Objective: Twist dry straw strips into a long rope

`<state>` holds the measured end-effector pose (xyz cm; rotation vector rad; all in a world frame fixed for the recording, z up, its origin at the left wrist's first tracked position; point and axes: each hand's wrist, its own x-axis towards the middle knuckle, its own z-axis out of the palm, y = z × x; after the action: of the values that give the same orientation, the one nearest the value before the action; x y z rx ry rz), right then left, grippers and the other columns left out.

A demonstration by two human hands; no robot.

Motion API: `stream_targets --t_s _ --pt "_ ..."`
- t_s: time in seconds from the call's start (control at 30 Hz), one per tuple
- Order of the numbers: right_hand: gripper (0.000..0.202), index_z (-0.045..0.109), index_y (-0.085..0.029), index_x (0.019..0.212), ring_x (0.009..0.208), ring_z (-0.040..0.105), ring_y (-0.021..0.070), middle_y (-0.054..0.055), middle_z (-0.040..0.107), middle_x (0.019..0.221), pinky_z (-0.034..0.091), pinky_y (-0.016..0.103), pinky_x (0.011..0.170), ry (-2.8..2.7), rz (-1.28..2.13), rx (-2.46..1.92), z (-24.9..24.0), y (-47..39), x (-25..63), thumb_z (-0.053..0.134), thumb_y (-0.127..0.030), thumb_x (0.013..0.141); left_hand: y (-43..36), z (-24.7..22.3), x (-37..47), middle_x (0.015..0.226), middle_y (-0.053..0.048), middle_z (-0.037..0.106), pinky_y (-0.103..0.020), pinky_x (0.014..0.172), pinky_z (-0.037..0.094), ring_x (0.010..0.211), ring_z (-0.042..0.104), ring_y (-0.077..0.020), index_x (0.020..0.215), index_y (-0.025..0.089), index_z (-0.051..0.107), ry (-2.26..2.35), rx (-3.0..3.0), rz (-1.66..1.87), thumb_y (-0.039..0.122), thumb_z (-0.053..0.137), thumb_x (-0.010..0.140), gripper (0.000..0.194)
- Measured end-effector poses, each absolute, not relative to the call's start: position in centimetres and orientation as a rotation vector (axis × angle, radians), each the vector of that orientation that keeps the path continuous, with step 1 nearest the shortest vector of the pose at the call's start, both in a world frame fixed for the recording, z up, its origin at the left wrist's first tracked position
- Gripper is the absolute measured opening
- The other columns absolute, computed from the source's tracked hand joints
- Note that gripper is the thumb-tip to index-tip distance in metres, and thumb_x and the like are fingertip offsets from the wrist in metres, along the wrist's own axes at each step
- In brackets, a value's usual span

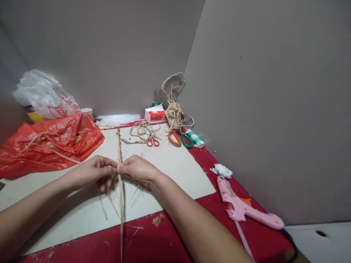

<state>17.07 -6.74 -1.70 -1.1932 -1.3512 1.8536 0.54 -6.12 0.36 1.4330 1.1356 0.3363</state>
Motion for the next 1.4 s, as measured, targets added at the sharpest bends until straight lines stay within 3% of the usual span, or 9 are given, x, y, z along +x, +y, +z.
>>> stream_targets --t_s 0.13,0.2,0.27,0.37,0.43,0.7,0.9,1.13,1.4 --pt "0.011 0.06 -0.012 0.065 0.029 0.018 0.0028 -0.01 0.032 0.032 0.009 0.02 0.031 -1.389 1.89 -1.133 -1.8 -6.4 17.5 0.055 -0.018 0.072 -5.5 -0.3 0.5 0.058 0.001 0.057 -0.018 0.047 0.036 0.046 0.049 -0.0068 0.088 0.013 0.058 1.179 1.31 0.677 0.021 0.059 0.069 0.02" --pt "0.012 0.059 -0.012 0.062 0.029 0.019 0.0026 -0.01 0.034 0.033 0.011 0.02 0.031 -1.396 1.892 -1.119 -2.0 -6.3 17.6 0.056 -0.019 0.072 -5.7 -0.9 0.7 0.065 -0.002 0.059 -0.02 0.053 0.041 0.054 0.054 -0.0092 0.084 0.014 0.056 1.025 1.167 0.592 0.021 0.058 0.07 0.016" --pt "0.014 0.058 -0.012 0.061 0.03 0.021 0.0026 -0.009 0.035 0.034 0.011 0.02 0.031 -1.426 1.889 -1.109 -2.0 -6.3 17.7 0.057 -0.021 0.071 -6.0 -1.2 0.8 0.061 -0.001 0.055 -0.021 0.05 0.04 0.05 0.05 -0.0086 0.075 0.014 0.054 0.925 1.078 0.483 0.023 0.054 0.071 0.01" --pt "0.016 0.061 -0.01 0.066 0.03 0.02 0.0028 -0.01 0.034 0.034 0.01 0.02 0.031 -1.486 1.901 -1.081 -1.9 -6.3 17.9 0.059 -0.025 0.072 -6.3 -1.1 0.9 0.048 0.005 0.037 -0.018 0.037 0.021 0.038 0.026 -0.0043 0.067 0.014 0.053 0.972 1.142 0.396 0.028 0.048 0.075 0.017" --pt "0.018 0.062 -0.01 0.067 0.03 0.02 0.0029 -0.01 0.034 0.035 0.01 0.02 0.032 -1.504 1.916 -1.078 -1.8 -6.3 18.0 0.06 -0.027 0.071 -6.3 -0.9 0.8 0.046 0.007 0.03 -0.02 0.036 0.012 0.038 0.019 -0.0047 0.064 0.014 0.053 1.022 1.246 0.362 0.03 0.044 0.077 0.022" --pt "0.016 0.063 -0.011 0.07 0.036 0.02 0.0042 -0.01 0.032 0.039 0.011 0.022 0.037 -1.607 1.88 -1.178 -1.6 -6.3 18.2 0.056 -0.025 0.073 -5.6 -0.7 0.6 0.048 0.006 0.03 -0.022 0.04 0.011 0.041 0.02 -0.0054 0.059 0.014 0.054 1.132 1.435 0.363 0.028 0.045 0.072 0.021" --pt "0.014 0.062 -0.011 0.066 0.05 0.034 0.0062 -0.004 0.045 0.053 0.026 0.02 0.048 -1.967 1.402 -1.387 -1.4 -6.7 17.8 0.055 -0.02 0.073 -5.5 -1.1 0.5 0.048 0.006 0.031 -0.023 0.039 0.009 0.039 0.019 -0.005 0.062 0.015 0.053 1.142 1.45 0.306 0.035 0.045 0.078 0.027" --pt "0.02 0.058 -0.014 0.059 0.051 0.034 0.0083 -0.003 0.043 0.052 0.024 0.022 0.048 -2.182 0.998 -1.554 -0.6 -7.5 17.4 0.051 -0.023 0.075 -5.8 -1.3 0.7 0.049 0.008 0.031 -0.022 0.037 0.01 0.038 0.019 -0.004 0.065 0.016 0.05 1.092 1.406 0.317 0.038 0.052 0.078 0.026" --pt "0.023 0.059 -0.015 0.062 0.053 0.042 0.0103 0.002 0.056 0.059 0.025 0.023 0.049 -2.277 0.872 -1.547 0.2 -7.9 17.7 0.046 -0.023 0.079 -6.1 -1.8 1.0 0.047 0.007 0.035 -0.02 0.039 0.013 0.038 0.022 -0.0031 0.062 0.015 0.052 1.098 1.407 0.408 0.032 0.053 0.076 0.022"
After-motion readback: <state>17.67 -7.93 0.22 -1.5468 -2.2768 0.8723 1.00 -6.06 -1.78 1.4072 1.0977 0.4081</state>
